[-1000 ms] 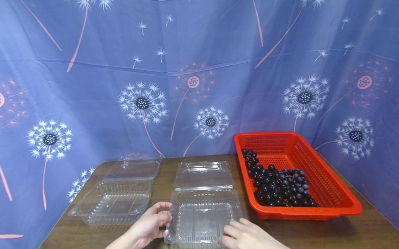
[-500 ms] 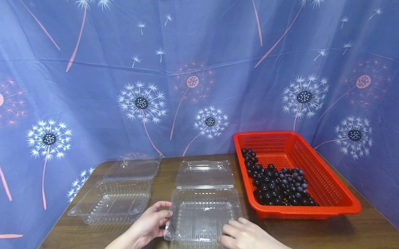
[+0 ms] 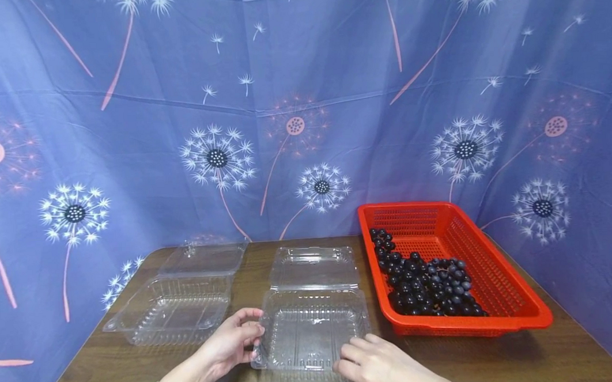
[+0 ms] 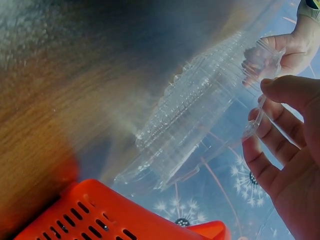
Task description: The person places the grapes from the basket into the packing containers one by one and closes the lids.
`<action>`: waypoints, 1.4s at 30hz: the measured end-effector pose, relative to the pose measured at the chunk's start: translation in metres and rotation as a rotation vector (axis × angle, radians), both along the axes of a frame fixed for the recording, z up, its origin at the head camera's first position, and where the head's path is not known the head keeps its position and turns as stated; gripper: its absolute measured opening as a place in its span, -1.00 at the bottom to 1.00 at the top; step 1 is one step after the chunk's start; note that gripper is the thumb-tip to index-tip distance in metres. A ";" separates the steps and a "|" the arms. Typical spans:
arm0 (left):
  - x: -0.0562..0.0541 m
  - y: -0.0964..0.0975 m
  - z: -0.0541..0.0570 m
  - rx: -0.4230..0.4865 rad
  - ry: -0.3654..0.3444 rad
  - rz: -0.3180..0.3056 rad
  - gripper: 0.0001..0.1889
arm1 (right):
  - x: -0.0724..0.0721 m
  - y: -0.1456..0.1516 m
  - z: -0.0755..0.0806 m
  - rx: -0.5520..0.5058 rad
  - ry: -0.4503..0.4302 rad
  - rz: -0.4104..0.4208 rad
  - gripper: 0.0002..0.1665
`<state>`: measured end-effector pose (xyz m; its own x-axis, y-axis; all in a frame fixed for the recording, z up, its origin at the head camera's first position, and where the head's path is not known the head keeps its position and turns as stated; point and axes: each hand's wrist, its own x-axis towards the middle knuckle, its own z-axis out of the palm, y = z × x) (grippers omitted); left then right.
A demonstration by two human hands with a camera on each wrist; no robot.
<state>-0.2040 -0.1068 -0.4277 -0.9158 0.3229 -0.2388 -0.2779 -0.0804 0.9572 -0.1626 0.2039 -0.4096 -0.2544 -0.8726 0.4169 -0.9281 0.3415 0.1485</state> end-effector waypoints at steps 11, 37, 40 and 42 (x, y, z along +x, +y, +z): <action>0.001 0.001 0.000 0.000 0.003 0.023 -0.49 | 0.003 -0.001 0.012 0.006 -0.109 -0.028 -0.55; 0.006 0.003 -0.002 0.012 0.020 0.050 -0.52 | -0.011 0.010 0.052 -0.102 0.212 -0.102 -0.51; 0.007 0.003 -0.002 0.012 0.018 0.050 -0.51 | -0.013 0.012 0.053 -0.118 0.230 -0.100 -0.54; 0.007 0.004 -0.002 0.015 0.017 0.051 -0.51 | -0.015 0.015 0.055 -0.128 0.246 -0.106 -0.56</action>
<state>-0.1975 -0.1032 -0.4295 -0.9350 0.2793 -0.2185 -0.2568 -0.1086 0.9603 -0.1777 0.2189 -0.3550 -0.2188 -0.7828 0.5825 -0.8278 0.4649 0.3139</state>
